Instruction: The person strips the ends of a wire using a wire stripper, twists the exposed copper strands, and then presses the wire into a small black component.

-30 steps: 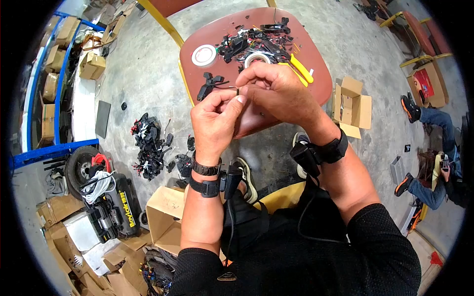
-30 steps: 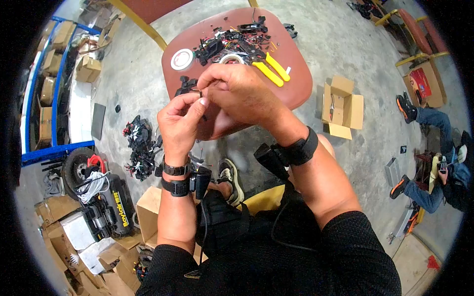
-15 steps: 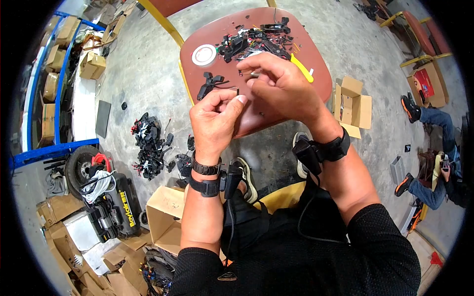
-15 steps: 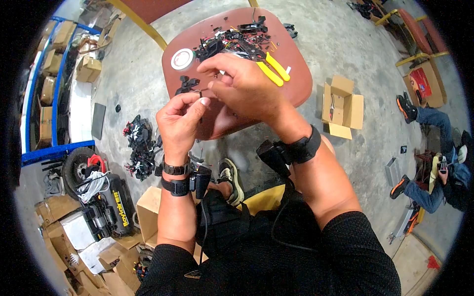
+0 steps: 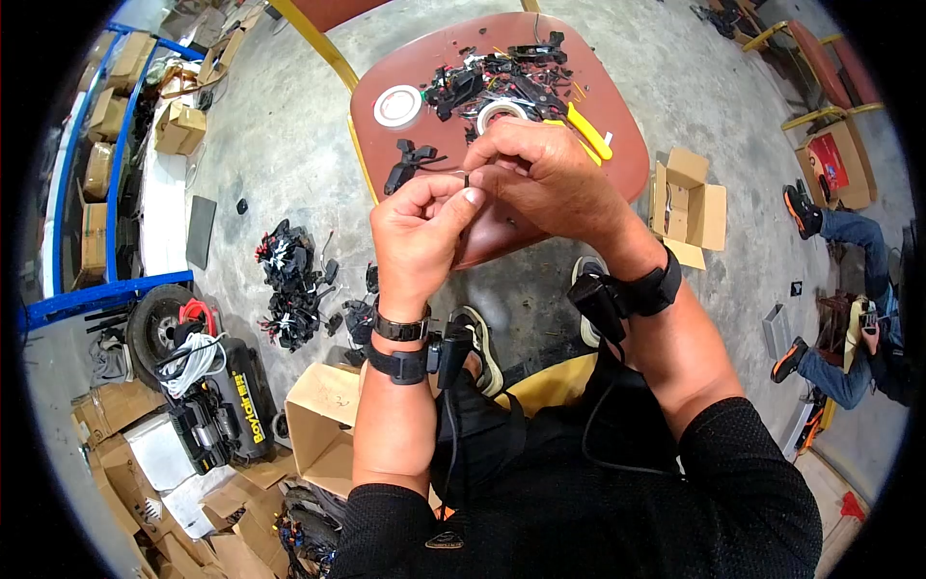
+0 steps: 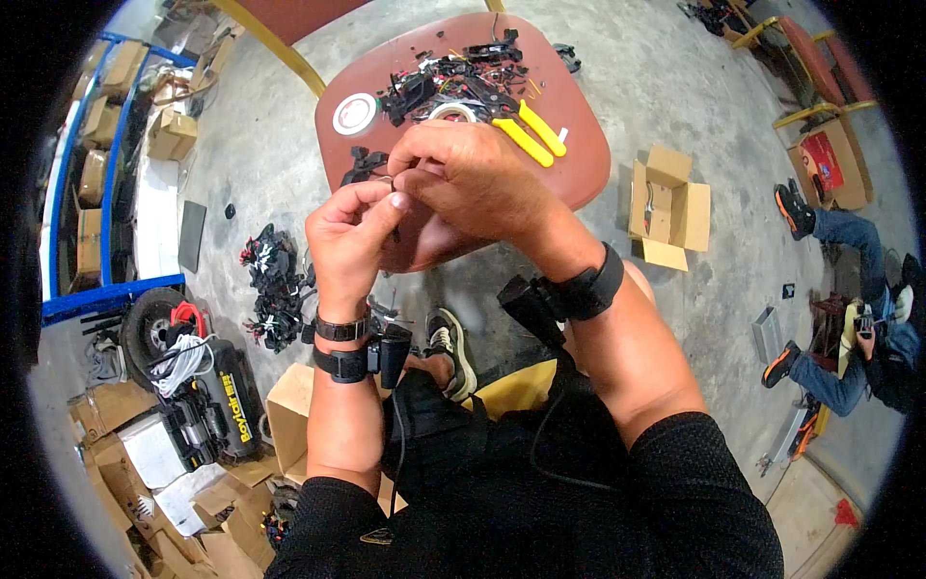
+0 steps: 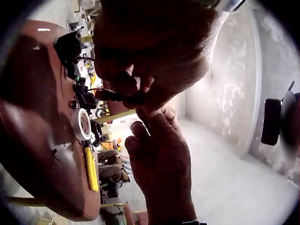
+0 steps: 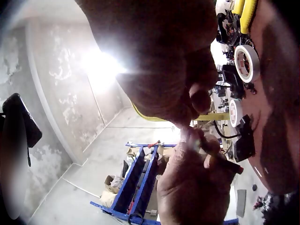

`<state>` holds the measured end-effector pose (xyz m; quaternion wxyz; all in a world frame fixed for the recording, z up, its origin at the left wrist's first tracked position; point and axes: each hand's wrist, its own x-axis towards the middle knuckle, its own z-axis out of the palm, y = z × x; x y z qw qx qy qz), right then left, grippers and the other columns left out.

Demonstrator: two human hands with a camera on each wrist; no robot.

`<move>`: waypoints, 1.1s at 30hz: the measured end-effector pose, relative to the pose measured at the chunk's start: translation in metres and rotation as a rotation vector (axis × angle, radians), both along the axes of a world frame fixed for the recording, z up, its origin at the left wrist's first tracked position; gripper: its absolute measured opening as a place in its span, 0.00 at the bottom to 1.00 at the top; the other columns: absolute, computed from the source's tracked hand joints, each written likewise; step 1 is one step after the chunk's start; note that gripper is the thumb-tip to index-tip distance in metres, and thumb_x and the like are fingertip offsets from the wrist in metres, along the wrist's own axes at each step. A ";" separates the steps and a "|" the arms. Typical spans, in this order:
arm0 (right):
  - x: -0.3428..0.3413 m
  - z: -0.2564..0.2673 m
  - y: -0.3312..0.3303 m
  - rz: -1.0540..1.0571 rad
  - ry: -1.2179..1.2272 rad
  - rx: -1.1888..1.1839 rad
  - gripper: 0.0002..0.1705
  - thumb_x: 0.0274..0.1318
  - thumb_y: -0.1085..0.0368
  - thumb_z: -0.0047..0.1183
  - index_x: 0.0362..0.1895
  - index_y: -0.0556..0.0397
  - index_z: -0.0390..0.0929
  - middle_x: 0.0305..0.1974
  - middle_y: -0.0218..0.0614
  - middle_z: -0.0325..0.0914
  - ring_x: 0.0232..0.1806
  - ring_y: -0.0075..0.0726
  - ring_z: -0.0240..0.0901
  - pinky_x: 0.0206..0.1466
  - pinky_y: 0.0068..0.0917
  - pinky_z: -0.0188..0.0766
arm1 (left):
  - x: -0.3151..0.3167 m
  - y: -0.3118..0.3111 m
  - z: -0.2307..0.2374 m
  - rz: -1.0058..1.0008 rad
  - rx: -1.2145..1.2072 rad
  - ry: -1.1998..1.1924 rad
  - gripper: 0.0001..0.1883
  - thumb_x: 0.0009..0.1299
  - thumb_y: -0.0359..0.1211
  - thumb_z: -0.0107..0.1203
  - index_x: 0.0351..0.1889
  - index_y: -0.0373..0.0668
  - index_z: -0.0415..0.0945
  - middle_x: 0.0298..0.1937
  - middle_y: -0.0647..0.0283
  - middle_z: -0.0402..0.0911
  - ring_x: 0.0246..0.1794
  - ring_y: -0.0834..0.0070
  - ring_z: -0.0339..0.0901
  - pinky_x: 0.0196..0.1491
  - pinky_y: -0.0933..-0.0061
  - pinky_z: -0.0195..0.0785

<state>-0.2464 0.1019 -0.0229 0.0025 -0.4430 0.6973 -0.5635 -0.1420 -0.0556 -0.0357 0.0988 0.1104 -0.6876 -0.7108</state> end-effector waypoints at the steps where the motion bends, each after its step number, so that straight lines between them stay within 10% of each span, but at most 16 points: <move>1: 0.000 0.000 0.000 0.004 0.001 0.003 0.07 0.52 0.76 0.60 0.37 0.57 0.81 0.28 0.31 0.74 0.28 0.25 0.70 0.31 0.23 0.68 | 0.000 0.000 0.000 -0.005 0.035 0.002 0.05 0.68 0.26 0.65 0.39 0.35 0.83 0.32 0.69 0.83 0.29 0.88 0.74 0.32 0.86 0.67; 13: 0.004 -0.002 -0.005 -0.030 0.017 0.015 0.03 0.54 0.75 0.56 0.34 0.58 0.77 0.28 0.38 0.77 0.29 0.36 0.74 0.35 0.29 0.71 | -0.002 0.002 -0.001 0.016 0.128 -0.021 0.06 0.68 0.28 0.65 0.39 0.35 0.82 0.29 0.68 0.82 0.19 0.87 0.71 0.23 0.86 0.63; 33: 0.002 -0.005 -0.004 -0.036 -0.335 0.001 0.12 0.59 0.71 0.58 0.47 0.61 0.81 0.33 0.27 0.79 0.33 0.14 0.71 0.37 0.16 0.71 | -0.007 -0.001 -0.011 0.081 0.098 -0.024 0.05 0.68 0.25 0.65 0.39 0.35 0.82 0.31 0.67 0.82 0.22 0.87 0.72 0.25 0.85 0.65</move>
